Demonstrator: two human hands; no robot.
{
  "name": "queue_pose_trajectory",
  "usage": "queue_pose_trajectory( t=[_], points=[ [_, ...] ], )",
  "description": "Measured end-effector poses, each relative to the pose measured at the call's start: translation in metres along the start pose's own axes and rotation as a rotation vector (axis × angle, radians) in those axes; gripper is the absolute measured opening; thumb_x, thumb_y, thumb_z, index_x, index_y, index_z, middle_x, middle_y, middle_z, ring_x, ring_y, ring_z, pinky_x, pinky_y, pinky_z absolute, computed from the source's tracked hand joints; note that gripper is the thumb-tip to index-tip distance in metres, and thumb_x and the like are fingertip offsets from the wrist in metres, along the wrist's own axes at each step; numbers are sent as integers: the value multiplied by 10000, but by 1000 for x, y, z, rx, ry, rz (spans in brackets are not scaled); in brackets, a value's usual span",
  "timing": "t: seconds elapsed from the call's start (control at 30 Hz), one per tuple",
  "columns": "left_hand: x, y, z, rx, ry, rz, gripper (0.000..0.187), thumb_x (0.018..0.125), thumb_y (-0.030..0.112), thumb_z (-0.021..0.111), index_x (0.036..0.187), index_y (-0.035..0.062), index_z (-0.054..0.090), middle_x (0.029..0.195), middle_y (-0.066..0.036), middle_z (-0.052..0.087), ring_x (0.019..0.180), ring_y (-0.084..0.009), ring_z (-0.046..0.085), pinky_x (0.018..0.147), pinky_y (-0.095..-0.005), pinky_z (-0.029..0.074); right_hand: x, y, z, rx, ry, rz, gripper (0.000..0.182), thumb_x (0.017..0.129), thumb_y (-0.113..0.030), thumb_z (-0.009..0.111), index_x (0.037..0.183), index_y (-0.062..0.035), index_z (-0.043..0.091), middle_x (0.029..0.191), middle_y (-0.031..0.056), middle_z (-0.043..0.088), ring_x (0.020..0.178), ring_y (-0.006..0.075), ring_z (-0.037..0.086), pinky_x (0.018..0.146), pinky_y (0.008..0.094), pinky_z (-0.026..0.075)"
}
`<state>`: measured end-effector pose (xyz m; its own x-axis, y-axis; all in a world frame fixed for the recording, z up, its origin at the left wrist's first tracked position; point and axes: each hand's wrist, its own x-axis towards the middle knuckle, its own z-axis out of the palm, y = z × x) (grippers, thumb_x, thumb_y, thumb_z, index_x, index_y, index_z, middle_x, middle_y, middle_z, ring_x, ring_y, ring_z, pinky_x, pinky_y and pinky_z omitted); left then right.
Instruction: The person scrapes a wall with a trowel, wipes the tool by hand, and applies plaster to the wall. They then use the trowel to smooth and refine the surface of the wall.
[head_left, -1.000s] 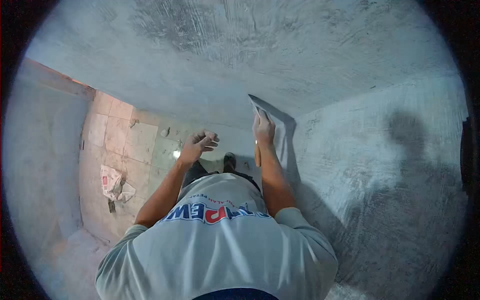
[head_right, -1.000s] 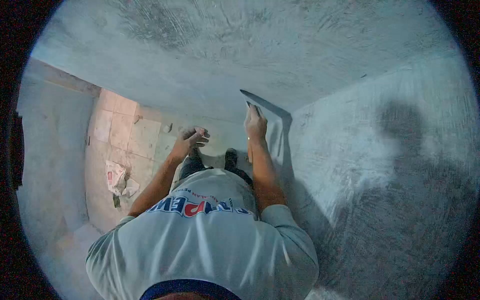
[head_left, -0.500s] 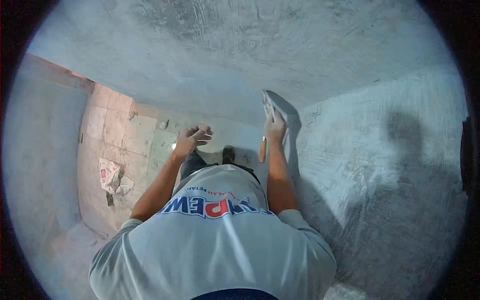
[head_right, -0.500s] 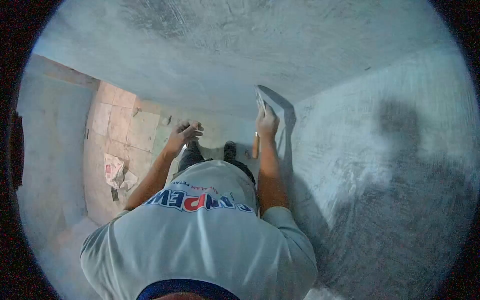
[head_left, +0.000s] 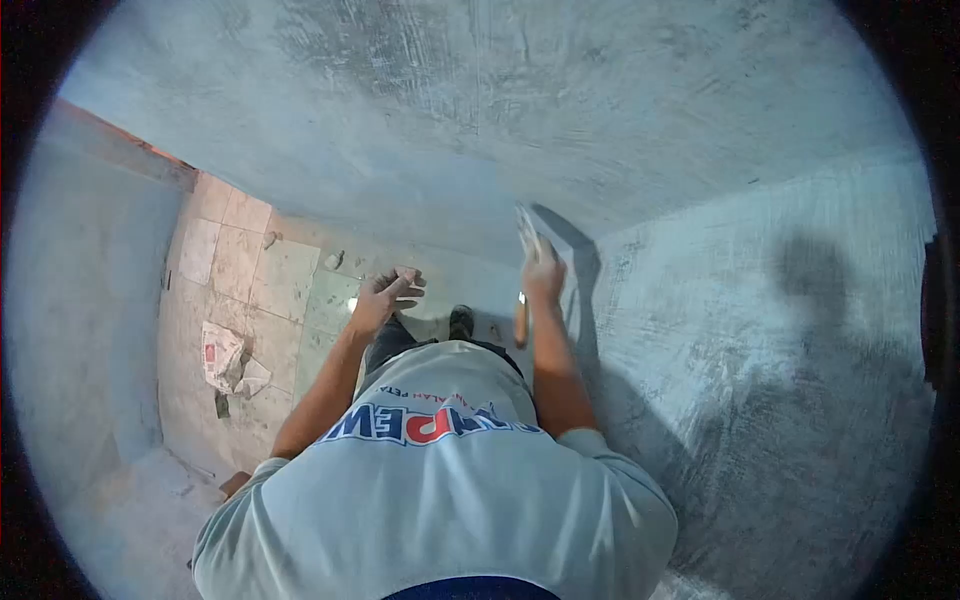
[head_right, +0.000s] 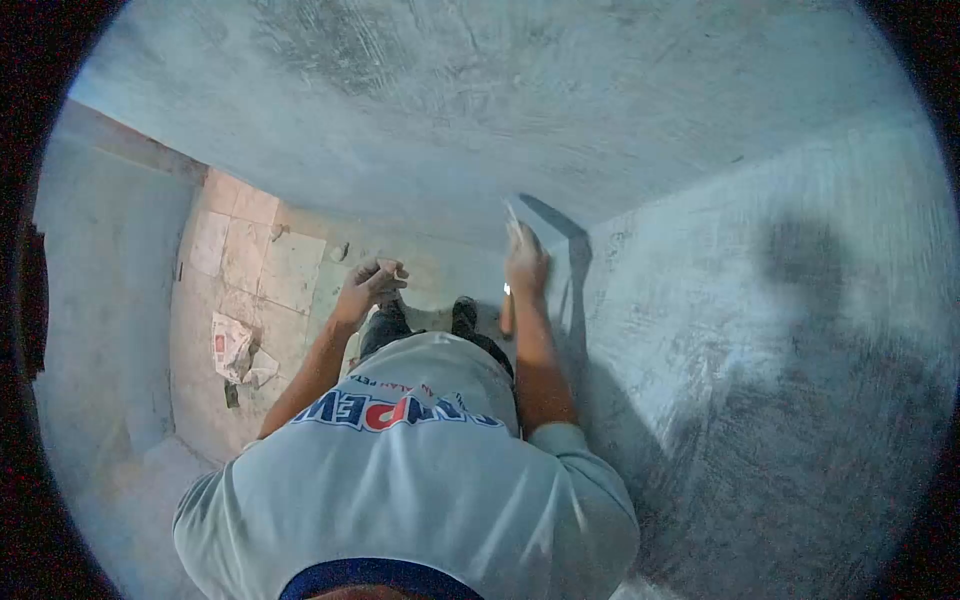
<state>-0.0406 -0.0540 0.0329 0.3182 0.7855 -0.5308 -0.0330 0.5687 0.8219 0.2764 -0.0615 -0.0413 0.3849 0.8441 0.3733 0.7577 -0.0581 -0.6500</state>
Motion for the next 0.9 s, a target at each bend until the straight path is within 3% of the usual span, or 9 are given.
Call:
queue_pose_trajectory(
  t=[0.17, 0.23, 0.27, 0.37, 0.57, 0.67, 0.73, 0.83, 0.9],
  points=[
    [-3, -7, -15, -12, 55, -15, 319, 1043, 338, 651, 1189, 56, 678, 1146, -73, 728, 1035, -198, 708, 865, -356, 570, -6, 35, -22, -24, -95, 49, 205, 998, -168, 602, 1124, -31, 688, 993, 271, 713, 877, 463, 702, 719, 524, 556],
    [-5, -7, -12, -24, 56, -26, 360, 1056, 339, 621, 1229, 30, 686, 1170, -82, 728, 1068, -215, 699, 897, -365, 553, 45, 0, 0, 32, -144, -31, 219, 998, -166, 591, 1147, -33, 681, 1001, 287, 706, 865, 482, 692, 716, 552, 543],
    [-3, -10, -10, -22, 35, -21, 359, 1055, 339, 623, 1228, 30, 687, 1166, -83, 727, 1064, -214, 699, 895, -364, 555, 56, -1, 31, -17, -182, -62, 249, 959, -170, 615, 1149, -21, 675, 945, 283, 709, 922, 492, 673, 786, 561, 534],
    [6, -4, -10, -14, -2, -2, 358, 1050, 342, 632, 1222, 33, 689, 1153, -85, 728, 1053, -207, 700, 889, -364, 560, 47, -39, 37, -22, -270, 45, 246, 962, -157, 602, 1155, -23, 677, 931, 281, 710, 918, 487, 675, 788, 557, 534],
    [-1, -9, -23, -116, 65, 22, 336, 1044, 334, 644, 1225, 54, 689, 1148, -65, 728, 1039, -189, 698, 870, -370, 566, -11, 16, -17, 134, -119, -13, 170, 1001, -141, 579, 1120, -33, 634, 951, 263, 708, 901, 486, 681, 738, 567, 536],
    [-6, -6, -30, -126, 104, -31, 307, 1052, 320, 637, 1216, 65, 690, 1148, -54, 727, 1042, -181, 692, 852, -358, 565, 35, -9, 4, -14, -168, 109, 189, 1010, -168, 587, 1124, -28, 643, 946, 261, 710, 879, 487, 689, 717, 548, 547],
    [-5, -6, -22, -129, 87, -36, 303, 1051, 321, 640, 1210, 68, 689, 1148, -53, 726, 1040, -180, 691, 848, -356, 564, 65, -34, 28, -54, -269, -69, 246, 984, -138, 599, 1188, -15, 659, 953, 264, 716, 896, 484, 686, 741, 502, 547],
    [-3, 16, -12, -73, 47, -17, 296, 1052, 319, 639, 1206, 71, 687, 1150, -51, 724, 1037, -180, 690, 848, -352, 562, 37, -39, 25, -46, -257, 119, 249, 967, -116, 610, 1188, -13, 661, 957, 269, 719, 888, 479, 695, 734, 507, 554],
    [-4, 18, -11, -89, 63, 9, 297, 1055, 317, 634, 1212, 71, 685, 1157, -49, 722, 1039, -179, 687, 847, -350, 562, 8, -8, 0, 25, -162, 44, 226, 979, -110, 596, 1181, -32, 662, 987, 267, 723, 908, 462, 707, 745, 512, 571]
  ],
)
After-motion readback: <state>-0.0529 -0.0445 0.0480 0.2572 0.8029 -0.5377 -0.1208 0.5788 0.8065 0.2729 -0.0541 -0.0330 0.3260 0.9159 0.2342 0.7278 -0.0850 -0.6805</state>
